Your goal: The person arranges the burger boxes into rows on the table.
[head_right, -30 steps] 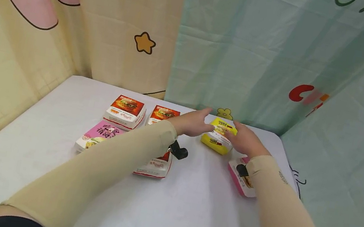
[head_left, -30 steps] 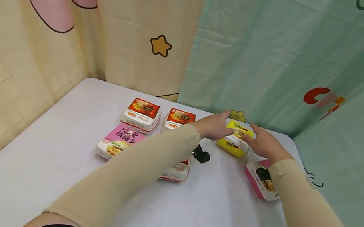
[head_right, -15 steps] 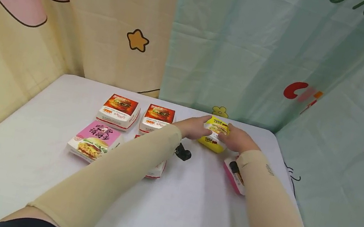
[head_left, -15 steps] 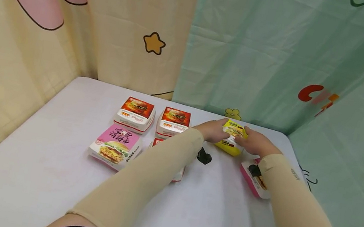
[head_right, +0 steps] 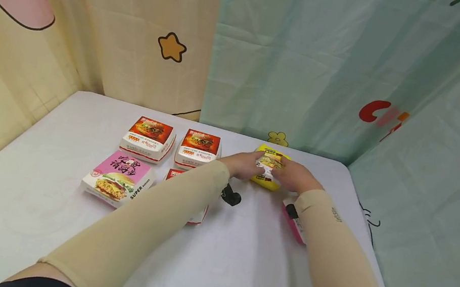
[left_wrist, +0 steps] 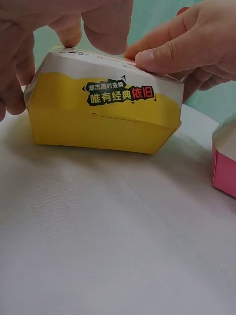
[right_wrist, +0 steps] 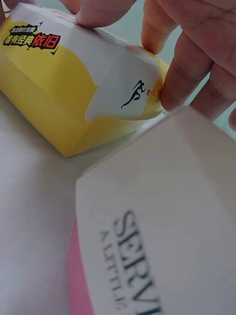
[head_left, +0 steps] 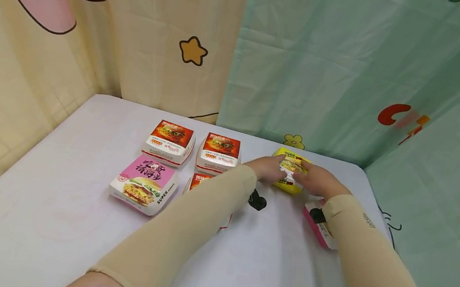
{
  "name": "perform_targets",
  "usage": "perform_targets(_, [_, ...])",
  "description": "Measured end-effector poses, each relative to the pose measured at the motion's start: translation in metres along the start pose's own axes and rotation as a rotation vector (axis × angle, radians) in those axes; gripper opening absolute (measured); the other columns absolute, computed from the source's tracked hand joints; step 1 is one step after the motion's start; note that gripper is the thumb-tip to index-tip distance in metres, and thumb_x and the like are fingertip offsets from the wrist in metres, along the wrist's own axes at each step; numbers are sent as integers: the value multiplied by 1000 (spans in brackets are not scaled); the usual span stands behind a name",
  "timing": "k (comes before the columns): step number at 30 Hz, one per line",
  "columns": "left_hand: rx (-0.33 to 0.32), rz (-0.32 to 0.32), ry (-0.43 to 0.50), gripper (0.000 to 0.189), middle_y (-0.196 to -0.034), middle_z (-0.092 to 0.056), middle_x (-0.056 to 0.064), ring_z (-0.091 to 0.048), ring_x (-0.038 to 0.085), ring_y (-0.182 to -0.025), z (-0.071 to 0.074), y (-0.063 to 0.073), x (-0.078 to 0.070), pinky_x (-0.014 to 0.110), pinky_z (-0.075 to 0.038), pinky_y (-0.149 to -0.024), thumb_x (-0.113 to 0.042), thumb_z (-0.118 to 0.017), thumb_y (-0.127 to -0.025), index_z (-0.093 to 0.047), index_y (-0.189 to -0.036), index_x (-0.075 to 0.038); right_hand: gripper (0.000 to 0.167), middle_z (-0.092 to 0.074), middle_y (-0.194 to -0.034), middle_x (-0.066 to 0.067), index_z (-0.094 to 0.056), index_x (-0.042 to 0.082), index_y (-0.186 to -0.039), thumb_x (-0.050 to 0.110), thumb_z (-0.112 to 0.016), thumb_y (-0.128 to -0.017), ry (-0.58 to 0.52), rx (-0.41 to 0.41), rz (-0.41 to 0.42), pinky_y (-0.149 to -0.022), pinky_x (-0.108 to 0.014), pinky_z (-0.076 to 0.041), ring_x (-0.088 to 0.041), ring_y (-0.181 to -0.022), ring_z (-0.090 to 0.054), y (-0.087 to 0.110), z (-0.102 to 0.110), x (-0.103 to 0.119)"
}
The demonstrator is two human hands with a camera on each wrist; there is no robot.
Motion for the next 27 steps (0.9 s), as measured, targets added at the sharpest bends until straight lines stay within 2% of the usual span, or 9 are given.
perform_targets(3, [-18, 17, 24, 68, -169, -40, 5, -49, 24, -133, 0, 2, 1, 46, -38, -123, -39, -53, -109, -24, -169, -28, 78, -34, -165, -32, -15, 4, -168, 48, -44, -111, -7, -6, 17, -124, -66, -30, -48, -143, -43, 0, -1, 3])
perform_targets(8, [-104, 16, 57, 62, -164, -47, 8, -52, 25, -129, -1, 6, 2, 45, -40, -120, -32, -51, -108, -32, -167, -23, 78, -36, -164, -31, -14, 6, -169, 46, -46, -110, -31, -17, 27, -124, -65, -29, -47, -143, -43, -3, -3, 6])
perform_targets(12, [-143, 53, 86, 62, -160, -50, 8, -53, 25, -125, -1, 8, 6, 42, -43, -115, -24, -51, -106, -33, -166, -24, 77, -37, -164, -31, -14, 7, -169, 44, -46, -110, -30, -27, 45, -124, -64, -31, -47, -142, -44, -5, -6, 11])
perform_targets(19, [-174, 110, 113, 70, -153, -55, 10, -56, 26, -115, -1, 9, 11, 38, -48, -102, -14, -54, -102, -29, -166, -25, 72, -39, -163, -32, -12, 7, -169, 38, -43, -112, -1, -42, 84, -122, -62, -34, -47, -142, -46, -9, -10, 21])
perform_targets(27, [-219, 146, 104, 73, -152, -57, 12, -57, 26, -112, 2, 13, 18, 36, -49, -97, -10, -52, -101, -27, -167, -27, 72, -33, -167, -29, -9, 11, -170, 35, -44, -111, -21, 0, 23, -126, -64, -29, -48, -148, -40, -17, -16, 33])
Point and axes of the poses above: each hand's wrist, its own y-axis away from the middle knuckle, its own z-axis out of the back of the hand, x = y × z, the point moved 2 cm from there along -y, towards the middle knuckle
